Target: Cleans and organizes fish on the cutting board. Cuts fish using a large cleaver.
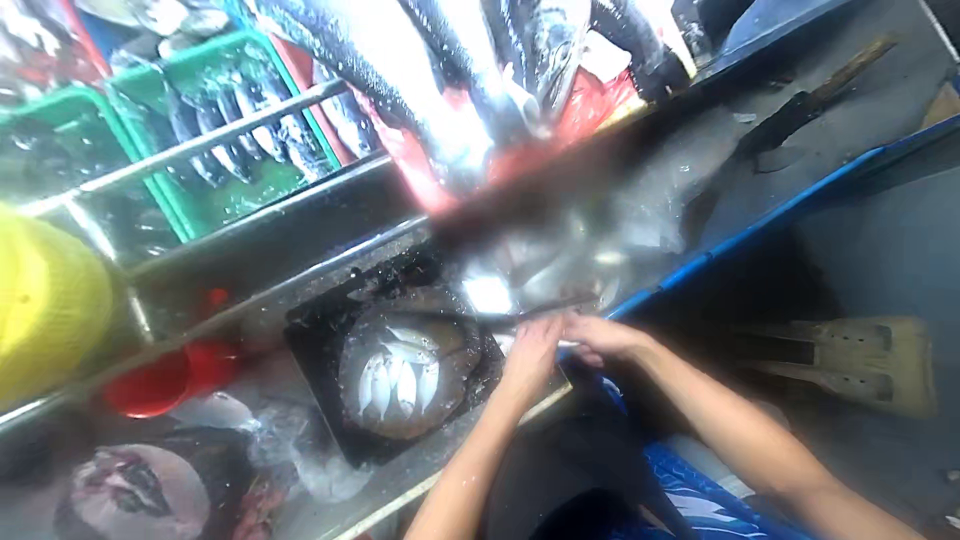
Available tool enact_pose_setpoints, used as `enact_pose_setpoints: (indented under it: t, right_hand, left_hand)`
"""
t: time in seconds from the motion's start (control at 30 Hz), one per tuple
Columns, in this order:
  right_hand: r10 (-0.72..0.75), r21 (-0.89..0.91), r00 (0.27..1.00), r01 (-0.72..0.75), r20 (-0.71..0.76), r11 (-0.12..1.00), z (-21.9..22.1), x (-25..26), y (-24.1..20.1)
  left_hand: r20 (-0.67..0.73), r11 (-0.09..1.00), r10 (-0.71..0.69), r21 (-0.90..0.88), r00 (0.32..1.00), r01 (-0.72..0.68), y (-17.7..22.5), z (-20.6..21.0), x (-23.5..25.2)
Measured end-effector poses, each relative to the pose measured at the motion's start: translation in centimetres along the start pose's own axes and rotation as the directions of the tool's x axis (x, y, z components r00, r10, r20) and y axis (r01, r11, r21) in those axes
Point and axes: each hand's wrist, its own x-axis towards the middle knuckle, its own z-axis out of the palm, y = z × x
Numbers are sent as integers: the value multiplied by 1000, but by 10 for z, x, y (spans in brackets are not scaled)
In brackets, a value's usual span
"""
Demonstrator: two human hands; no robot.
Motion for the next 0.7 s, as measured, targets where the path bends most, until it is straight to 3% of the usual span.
enact_pose_setpoints:
  t: [0.1, 0.2, 0.27, 0.37, 0.43, 0.57, 0.63, 0.7]
  right_hand:
    - [-138, -148, 977, 114, -164, 982, 22, 0, 2]
    - [-303, -299, 893, 206, -331, 932, 40, 9, 10]
    - [-360, -423, 875, 206, -325, 882, 52, 12, 6]
    - [-334, -488, 905, 174, -264, 855, 60, 15, -2]
    - [-251, -424, 945, 144, -208, 894, 57, 17, -8]
    - [-128, -132, 985, 112, -116, 985, 50, 25, -2]
    - [-118, -272, 985, 81, -123, 959, 49, 22, -6]
    - [-212, -532, 968, 112, -132, 839, 49, 17, -14]
  left_hand:
    - [167, 992, -99, -66, 981, 112, -6, -8, -11]
    - [218, 977, -199, -35, 955, 212, -3, -12, -25]
    - [255, 961, -262, -23, 931, 277, 0, -17, -30]
    - [321, 940, -315, -24, 893, 340, -1, -26, -36]
    - [336, 942, -312, -16, 889, 336, -4, -30, -38]
    - [340, 951, -281, -23, 897, 307, -10, -32, -41]
    - [360, 954, -284, 8, 889, 301, -9, -30, -38]
    - [383, 955, -280, 17, 880, 296, -11, -30, -32]
